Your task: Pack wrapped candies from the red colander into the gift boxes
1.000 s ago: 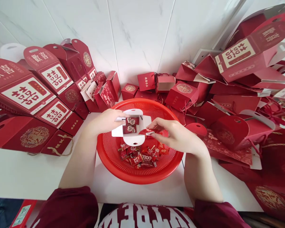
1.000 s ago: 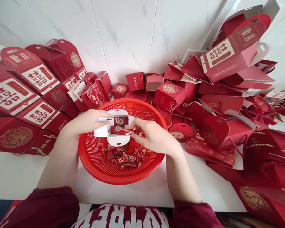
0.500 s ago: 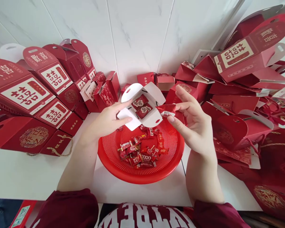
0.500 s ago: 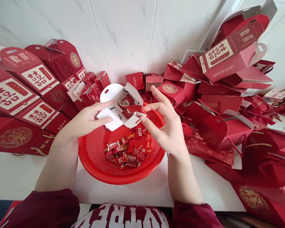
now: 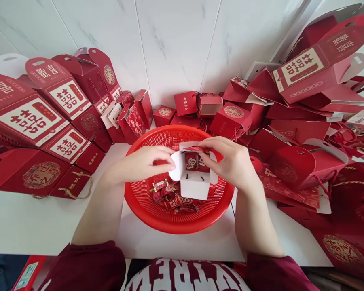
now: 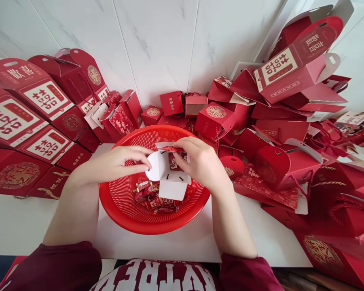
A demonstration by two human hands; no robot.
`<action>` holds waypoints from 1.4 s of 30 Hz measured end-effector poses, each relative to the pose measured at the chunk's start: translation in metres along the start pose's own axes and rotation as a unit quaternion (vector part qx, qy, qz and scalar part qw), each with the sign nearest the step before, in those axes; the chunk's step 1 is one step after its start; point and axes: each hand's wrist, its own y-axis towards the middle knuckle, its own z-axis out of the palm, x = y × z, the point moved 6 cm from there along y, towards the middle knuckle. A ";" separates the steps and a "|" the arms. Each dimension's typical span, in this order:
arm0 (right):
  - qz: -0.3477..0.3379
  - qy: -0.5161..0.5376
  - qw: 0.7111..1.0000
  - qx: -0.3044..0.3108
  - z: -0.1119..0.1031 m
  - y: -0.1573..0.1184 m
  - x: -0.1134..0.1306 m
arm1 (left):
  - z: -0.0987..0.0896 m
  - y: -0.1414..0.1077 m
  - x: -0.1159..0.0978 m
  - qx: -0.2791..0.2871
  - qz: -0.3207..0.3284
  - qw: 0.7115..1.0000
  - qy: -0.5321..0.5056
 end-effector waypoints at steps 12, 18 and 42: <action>-0.017 0.036 0.992 0.118 0.028 -0.002 0.007 | 0.006 0.010 0.018 -0.015 -0.069 0.993 0.093; 0.027 0.043 0.993 0.104 0.018 -0.002 0.008 | 0.012 0.014 0.028 0.024 -0.095 0.994 0.050; -0.041 -0.260 0.862 0.434 0.136 -0.002 0.007 | 0.020 0.022 0.059 0.014 -0.144 0.985 0.098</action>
